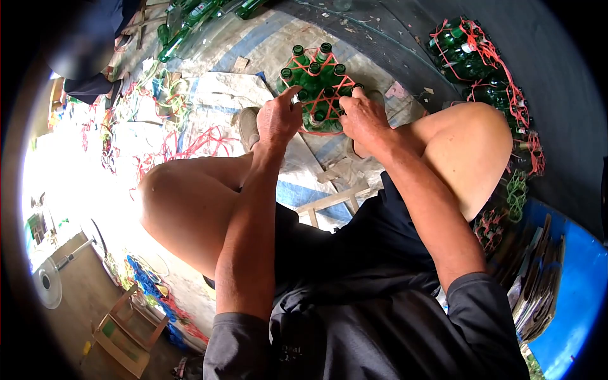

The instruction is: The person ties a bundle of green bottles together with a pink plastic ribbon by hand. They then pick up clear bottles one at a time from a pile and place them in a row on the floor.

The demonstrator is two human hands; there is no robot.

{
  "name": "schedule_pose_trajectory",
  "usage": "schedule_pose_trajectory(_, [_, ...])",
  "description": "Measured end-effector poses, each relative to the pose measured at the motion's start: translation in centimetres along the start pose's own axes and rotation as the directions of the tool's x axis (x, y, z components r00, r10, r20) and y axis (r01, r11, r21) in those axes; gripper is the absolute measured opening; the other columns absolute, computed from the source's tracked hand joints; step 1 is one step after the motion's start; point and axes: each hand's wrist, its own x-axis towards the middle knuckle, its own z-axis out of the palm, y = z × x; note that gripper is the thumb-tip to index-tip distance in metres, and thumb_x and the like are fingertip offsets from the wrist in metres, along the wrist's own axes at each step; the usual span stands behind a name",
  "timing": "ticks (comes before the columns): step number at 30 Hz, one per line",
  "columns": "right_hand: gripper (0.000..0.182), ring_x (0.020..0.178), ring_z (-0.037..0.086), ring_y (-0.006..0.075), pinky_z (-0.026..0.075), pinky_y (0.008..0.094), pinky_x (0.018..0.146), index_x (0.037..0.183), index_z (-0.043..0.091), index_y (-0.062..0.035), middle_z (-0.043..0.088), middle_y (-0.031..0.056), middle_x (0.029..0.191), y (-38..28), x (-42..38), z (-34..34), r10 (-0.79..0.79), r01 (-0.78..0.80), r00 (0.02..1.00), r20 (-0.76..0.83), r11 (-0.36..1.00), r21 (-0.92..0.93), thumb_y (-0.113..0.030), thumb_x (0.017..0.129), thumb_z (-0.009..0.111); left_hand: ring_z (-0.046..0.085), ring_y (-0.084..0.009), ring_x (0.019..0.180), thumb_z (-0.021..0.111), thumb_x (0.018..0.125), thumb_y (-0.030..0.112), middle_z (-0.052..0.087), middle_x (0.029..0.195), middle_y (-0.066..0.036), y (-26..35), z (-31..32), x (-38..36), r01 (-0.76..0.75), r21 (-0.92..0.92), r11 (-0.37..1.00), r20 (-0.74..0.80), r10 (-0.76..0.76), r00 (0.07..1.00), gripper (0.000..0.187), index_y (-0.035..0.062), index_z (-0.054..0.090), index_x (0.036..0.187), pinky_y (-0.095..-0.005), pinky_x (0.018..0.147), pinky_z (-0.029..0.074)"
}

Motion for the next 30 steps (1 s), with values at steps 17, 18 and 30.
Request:
schedule_pose_trajectory(17, [0.011, 0.097, 0.072, 0.0463, 0.056, 0.0568, 0.082, 0.103, 0.065, -0.0036, 0.073, 0.0235, 0.100, -0.4, -0.6, -0.3, 0.008, -0.002, 0.990, 0.137, 0.999, -0.042, -0.010, 0.094, 0.068, 0.074, -0.0449, 0.094, 0.067, 0.090, 0.027, 0.076, 0.096, -0.023, -0.2, -1.2, 0.9, -0.039, 0.078, 0.996, 0.106, 0.031, 0.994, 0.041, 0.0243, 0.075, 0.131, -0.0548, 0.084, 0.059])
schedule_pose_trajectory(18, [0.010, 0.096, 0.072, 0.0464, 0.057, 0.0569, 0.081, 0.103, 0.066, -0.0033, 0.074, 0.0236, 0.100, -0.4, -0.6, -0.4, -0.002, 0.009, 0.989, 0.146, 0.999, -0.048, -0.008, 0.094, 0.067, 0.074, -0.0429, 0.091, 0.068, 0.092, 0.028, 0.077, 0.094, -0.021, -0.5, -1.0, 1.0, -0.058, 0.084, 0.995, 0.094, 0.050, 0.994, 0.041, 0.0237, 0.075, 0.132, -0.0529, 0.081, 0.059])
schedule_pose_trajectory(30, [0.027, 0.099, 0.073, 0.0460, 0.059, 0.0556, 0.081, 0.107, 0.073, -0.0098, 0.074, 0.0222, 0.102, 1.2, 1.4, -1.5, -0.093, 0.098, 0.991, 0.100, 0.994, -0.049, 0.005, 0.086, 0.065, 0.074, -0.0433, 0.088, 0.071, 0.093, 0.030, 0.077, 0.095, -0.021, -0.7, -0.2, 0.1, -0.119, 0.096, 0.988, -0.001, 0.120, 0.993, 0.034, 0.0168, 0.077, 0.125, -0.0524, 0.076, 0.059])
